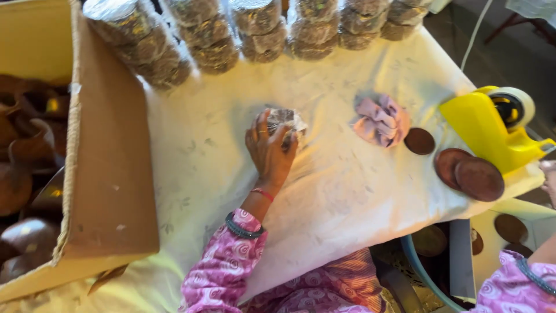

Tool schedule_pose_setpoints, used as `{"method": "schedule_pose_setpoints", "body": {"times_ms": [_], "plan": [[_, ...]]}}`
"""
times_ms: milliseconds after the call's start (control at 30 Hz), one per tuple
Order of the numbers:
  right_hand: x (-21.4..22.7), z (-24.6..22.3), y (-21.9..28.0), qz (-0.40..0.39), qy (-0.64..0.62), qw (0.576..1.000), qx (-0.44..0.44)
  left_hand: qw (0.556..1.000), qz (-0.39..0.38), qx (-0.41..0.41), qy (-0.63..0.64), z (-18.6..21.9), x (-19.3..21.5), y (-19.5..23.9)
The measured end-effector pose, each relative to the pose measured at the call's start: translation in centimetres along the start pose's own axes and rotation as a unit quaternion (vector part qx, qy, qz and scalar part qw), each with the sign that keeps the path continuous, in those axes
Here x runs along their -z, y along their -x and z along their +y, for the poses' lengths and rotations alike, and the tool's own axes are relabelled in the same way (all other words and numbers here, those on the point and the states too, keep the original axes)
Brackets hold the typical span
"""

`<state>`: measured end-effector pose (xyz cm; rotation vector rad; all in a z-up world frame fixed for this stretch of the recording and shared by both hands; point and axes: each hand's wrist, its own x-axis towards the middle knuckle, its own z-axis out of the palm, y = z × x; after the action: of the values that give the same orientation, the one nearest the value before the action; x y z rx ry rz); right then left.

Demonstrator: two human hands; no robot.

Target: Packaging small round items by wrapping them in bubble wrap and securing them.

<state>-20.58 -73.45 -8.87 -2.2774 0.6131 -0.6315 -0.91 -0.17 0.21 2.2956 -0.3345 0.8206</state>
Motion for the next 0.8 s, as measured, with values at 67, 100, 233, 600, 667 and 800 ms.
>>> {"method": "schedule_pose_setpoints", "body": {"times_ms": [67, 100, 233, 600, 667, 800], "plan": [[-2.1, -7.1, 1.8, -0.044, -0.061, 0.996, 0.040, 1.000, -0.004, 0.006, 0.009, 0.1, -0.2, 0.0], [-4.5, -15.5, 2.1, -0.047, -0.061, 0.996, 0.043, 1.000, -0.002, 0.009, 0.007, 0.0, -0.3, 0.1], [-10.8, -40.0, 9.2, -0.152, -0.009, 0.973, 0.171, 1.000, -0.003, 0.015, 0.012, 0.0, -0.6, 0.4], [-30.1, -47.9, 7.5, -0.331, -0.199, 0.905, 0.177, 1.000, -0.013, 0.021, 0.012, 0.0, -0.8, 0.2], [-31.9, -47.5, 7.5, -0.309, -0.245, 0.910, 0.126, 1.000, -0.016, 0.019, 0.011, 0.0, -1.0, 0.1], [-34.8, -46.0, 7.8, -0.280, -0.212, 0.917, 0.189, 1.000, -0.010, 0.020, 0.009, 0.0, -1.1, 0.2]]}}
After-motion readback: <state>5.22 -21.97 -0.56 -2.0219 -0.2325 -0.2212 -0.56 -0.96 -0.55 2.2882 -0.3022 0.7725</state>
